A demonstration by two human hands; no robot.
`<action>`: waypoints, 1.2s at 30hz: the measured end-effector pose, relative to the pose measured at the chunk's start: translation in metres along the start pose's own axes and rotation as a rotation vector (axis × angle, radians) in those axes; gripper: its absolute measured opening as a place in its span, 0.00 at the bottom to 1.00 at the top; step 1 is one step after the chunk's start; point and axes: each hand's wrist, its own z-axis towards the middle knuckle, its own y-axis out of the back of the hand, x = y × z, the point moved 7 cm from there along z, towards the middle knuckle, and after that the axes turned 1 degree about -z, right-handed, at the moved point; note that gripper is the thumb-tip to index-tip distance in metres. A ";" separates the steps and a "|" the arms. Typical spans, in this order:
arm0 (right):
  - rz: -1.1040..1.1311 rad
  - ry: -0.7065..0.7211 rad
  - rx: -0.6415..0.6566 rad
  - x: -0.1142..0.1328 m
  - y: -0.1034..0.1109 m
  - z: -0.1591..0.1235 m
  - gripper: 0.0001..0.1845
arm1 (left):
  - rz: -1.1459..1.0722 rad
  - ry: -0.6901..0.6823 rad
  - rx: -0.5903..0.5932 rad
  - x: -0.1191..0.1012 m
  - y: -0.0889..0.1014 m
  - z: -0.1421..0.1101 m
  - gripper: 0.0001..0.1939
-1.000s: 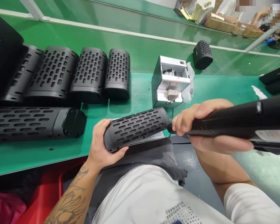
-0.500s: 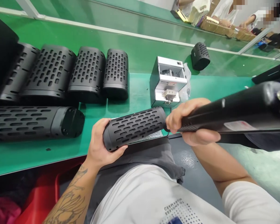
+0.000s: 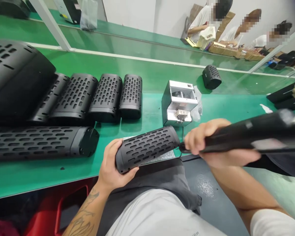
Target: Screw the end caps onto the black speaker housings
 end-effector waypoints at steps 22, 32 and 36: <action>-0.168 0.408 -0.623 -0.020 0.086 0.062 0.38 | 0.037 -0.036 -0.049 0.003 0.005 -0.005 0.57; -0.208 0.354 -0.642 -0.022 0.085 0.058 0.40 | 0.043 -0.031 -0.039 0.003 0.004 -0.007 0.57; -0.203 0.362 -0.625 -0.023 0.082 0.057 0.40 | 0.054 -0.019 -0.042 0.002 0.004 -0.006 0.56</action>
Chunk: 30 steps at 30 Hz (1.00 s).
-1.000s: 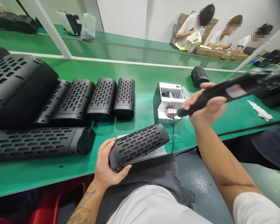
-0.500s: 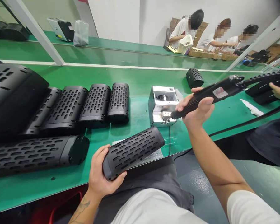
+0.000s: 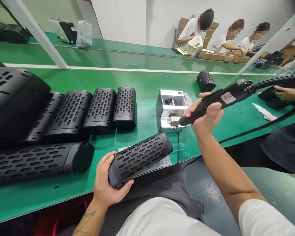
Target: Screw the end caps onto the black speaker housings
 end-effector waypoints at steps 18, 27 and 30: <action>-0.041 0.066 -0.002 -0.009 0.006 0.002 0.38 | -0.064 0.017 -0.004 0.013 -0.002 -0.012 0.50; -0.016 0.085 -0.002 -0.005 0.003 0.000 0.35 | -0.276 0.269 -0.272 0.032 0.004 -0.020 0.38; -0.007 0.074 -0.001 -0.005 0.003 -0.001 0.34 | -0.270 0.294 -0.405 0.030 0.008 -0.015 0.17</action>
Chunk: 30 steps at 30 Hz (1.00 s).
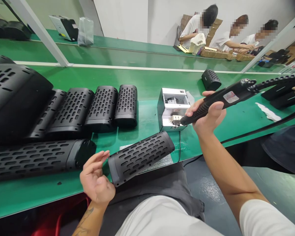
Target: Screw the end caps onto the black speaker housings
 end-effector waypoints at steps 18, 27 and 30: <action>-0.001 0.011 -0.033 0.003 0.001 0.000 0.33 | 0.134 -0.027 -0.029 -0.023 0.000 0.005 0.09; -0.005 0.023 -0.016 0.000 0.002 -0.002 0.32 | 0.184 -0.027 -0.031 -0.019 0.001 0.003 0.10; -0.021 0.015 -0.023 -0.001 0.003 -0.002 0.33 | 0.140 -0.010 -0.024 -0.018 0.000 0.003 0.10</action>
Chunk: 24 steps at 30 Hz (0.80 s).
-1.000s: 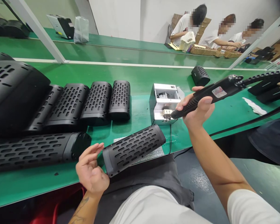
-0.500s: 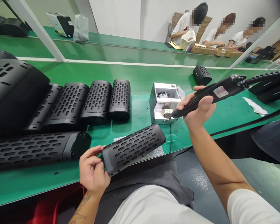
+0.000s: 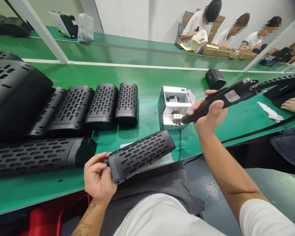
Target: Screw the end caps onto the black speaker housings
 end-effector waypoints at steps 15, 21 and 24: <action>0.006 0.024 -0.001 -0.001 0.001 -0.001 0.29 | -0.017 0.004 0.003 0.002 0.001 -0.003 0.09; 0.042 0.057 -0.001 -0.001 0.000 0.001 0.28 | 0.066 -0.050 -0.017 -0.005 0.000 -0.001 0.11; 0.049 0.076 -0.006 -0.002 0.001 0.002 0.27 | 0.122 -0.092 0.007 -0.008 0.001 -0.001 0.14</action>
